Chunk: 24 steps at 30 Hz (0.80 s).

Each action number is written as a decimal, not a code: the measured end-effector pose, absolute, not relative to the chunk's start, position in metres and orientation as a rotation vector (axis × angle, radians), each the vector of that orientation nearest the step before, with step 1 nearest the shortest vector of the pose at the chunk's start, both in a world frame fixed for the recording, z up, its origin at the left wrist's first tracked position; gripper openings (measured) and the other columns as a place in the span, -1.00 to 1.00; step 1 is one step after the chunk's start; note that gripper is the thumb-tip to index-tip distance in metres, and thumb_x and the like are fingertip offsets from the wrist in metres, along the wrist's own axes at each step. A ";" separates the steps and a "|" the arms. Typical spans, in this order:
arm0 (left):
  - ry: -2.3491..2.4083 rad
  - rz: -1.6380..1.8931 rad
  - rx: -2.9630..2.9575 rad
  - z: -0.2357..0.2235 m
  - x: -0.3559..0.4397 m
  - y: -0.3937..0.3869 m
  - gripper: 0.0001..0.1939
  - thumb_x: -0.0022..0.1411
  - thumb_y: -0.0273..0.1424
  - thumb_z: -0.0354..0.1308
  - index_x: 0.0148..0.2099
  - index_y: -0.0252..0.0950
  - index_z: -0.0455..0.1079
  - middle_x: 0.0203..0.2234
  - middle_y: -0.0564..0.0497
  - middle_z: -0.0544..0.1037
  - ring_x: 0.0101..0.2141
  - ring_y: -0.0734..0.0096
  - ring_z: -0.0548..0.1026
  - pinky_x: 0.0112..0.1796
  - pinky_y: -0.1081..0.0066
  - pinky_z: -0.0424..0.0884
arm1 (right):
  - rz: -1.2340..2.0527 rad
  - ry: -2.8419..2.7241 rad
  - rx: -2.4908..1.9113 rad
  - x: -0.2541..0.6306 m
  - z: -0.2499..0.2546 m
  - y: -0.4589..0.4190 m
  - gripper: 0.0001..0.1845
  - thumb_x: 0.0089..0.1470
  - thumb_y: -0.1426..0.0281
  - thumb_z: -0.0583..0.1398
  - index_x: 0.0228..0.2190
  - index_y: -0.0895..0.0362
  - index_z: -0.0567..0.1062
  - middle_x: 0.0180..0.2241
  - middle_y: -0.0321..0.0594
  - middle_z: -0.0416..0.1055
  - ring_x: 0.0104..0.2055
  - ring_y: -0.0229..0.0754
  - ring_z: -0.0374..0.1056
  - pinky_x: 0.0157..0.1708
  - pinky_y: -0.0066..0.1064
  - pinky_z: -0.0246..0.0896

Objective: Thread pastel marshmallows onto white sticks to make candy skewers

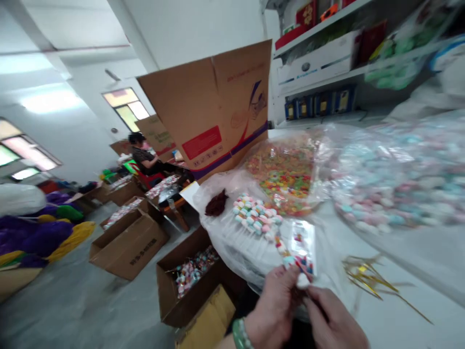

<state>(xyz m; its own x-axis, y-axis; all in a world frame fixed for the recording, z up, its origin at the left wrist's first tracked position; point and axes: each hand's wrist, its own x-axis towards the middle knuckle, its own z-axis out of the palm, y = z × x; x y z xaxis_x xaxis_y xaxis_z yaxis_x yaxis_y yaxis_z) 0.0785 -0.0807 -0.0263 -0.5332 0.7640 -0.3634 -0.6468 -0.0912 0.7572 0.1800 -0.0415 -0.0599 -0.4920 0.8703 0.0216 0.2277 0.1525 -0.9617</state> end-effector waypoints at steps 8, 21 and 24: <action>0.985 1.488 0.084 -0.006 0.032 -0.073 -0.63 0.11 -0.26 0.41 -0.13 -0.37 0.46 -0.23 -0.18 0.53 -0.25 0.21 0.52 -0.25 0.34 0.51 | 1.493 -1.633 -0.998 0.177 -0.029 -0.039 -0.86 -0.04 0.35 0.15 -0.50 0.10 0.51 -0.42 -0.24 0.46 -0.31 -0.14 0.36 -0.20 -0.34 0.23; 1.099 1.656 0.120 -0.013 0.058 -0.053 -0.80 0.28 -0.37 0.22 -0.26 -0.47 0.45 -0.36 -0.18 0.53 -0.30 0.26 0.53 -0.29 0.41 0.54 | 1.429 -1.622 -1.017 0.178 -0.041 -0.034 -0.87 -0.01 0.44 0.12 -0.52 0.10 0.46 -0.43 -0.27 0.41 -0.34 -0.20 0.30 -0.25 -0.41 0.16; 1.118 1.597 0.001 -0.011 0.054 -0.052 -0.73 0.38 -0.31 0.08 -0.19 -0.46 0.44 -0.29 -0.23 0.54 -0.29 0.20 0.55 -0.32 0.34 0.56 | 1.591 -1.489 -1.024 0.177 -0.040 -0.031 -0.90 -0.04 0.40 0.13 -0.51 0.11 0.45 -0.46 -0.29 0.37 -0.36 -0.22 0.26 -0.28 -0.42 0.14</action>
<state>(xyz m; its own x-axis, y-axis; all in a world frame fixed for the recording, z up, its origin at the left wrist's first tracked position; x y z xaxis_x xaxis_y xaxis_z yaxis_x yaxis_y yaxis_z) 0.0542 -0.0519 -0.0112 -0.3692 0.7618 -0.5323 -0.7610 0.0810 0.6437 0.1774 -0.0307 -0.0396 -0.4275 0.9008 -0.0760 0.0160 -0.0765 -0.9969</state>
